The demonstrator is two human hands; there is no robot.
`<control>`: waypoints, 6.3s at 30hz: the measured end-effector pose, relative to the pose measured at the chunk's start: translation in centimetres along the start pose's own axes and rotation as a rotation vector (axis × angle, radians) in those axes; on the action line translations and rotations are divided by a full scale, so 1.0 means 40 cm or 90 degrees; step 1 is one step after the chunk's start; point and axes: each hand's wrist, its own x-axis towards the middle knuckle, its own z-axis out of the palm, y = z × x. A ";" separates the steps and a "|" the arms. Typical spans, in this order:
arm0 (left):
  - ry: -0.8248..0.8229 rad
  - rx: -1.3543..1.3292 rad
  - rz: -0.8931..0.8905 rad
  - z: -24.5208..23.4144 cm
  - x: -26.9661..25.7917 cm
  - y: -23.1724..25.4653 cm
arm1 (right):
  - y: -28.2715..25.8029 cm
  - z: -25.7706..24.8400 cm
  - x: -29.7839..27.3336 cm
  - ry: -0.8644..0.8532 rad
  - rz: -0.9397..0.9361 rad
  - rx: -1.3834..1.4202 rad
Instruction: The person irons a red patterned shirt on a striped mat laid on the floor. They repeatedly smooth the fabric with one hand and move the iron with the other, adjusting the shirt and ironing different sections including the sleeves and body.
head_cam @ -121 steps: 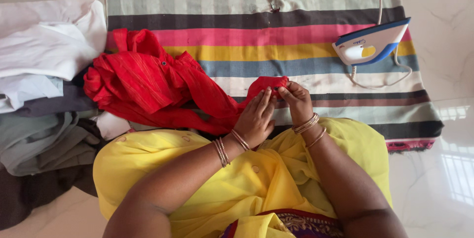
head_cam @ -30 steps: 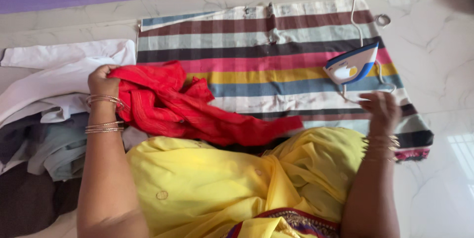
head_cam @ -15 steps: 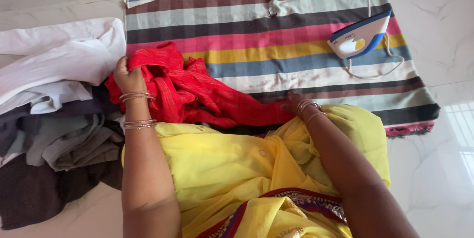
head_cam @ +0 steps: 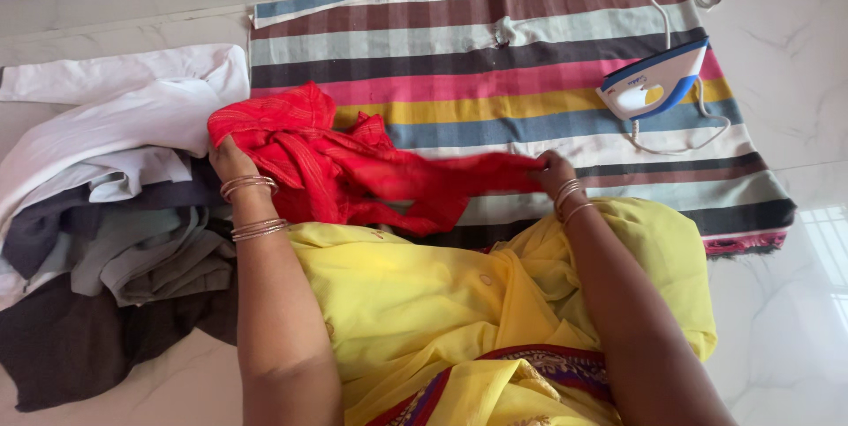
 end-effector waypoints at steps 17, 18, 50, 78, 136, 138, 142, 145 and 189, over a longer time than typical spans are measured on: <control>-0.047 0.497 0.153 -0.002 0.005 -0.046 | 0.116 -0.497 -0.137 0.249 -0.178 0.549; -0.008 0.566 0.169 -0.016 0.017 -0.040 | 0.102 -0.498 -0.156 0.213 -0.173 0.540; -0.811 0.866 -0.316 0.145 -0.158 0.099 | 0.226 -0.468 0.124 0.053 0.016 -0.265; -0.683 0.811 0.327 0.657 -0.125 -0.614 | 0.424 -0.419 0.271 -0.070 0.334 0.296; -0.691 0.941 0.217 0.815 -0.545 -0.631 | 0.298 -0.601 0.204 0.317 -0.152 -0.250; -0.732 0.922 0.202 0.803 -0.533 -0.632 | 0.154 -0.500 0.212 0.161 -0.142 -0.411; -0.718 0.967 0.207 0.748 -0.544 -0.603 | -0.006 -0.363 0.210 0.063 -0.077 -0.493; -0.666 1.003 0.176 0.711 -0.538 -0.583 | -0.023 -0.347 0.201 0.071 -0.085 -0.475; -0.606 1.011 0.157 0.718 -0.542 -0.550 | -0.127 -0.262 0.308 0.162 -0.194 -0.516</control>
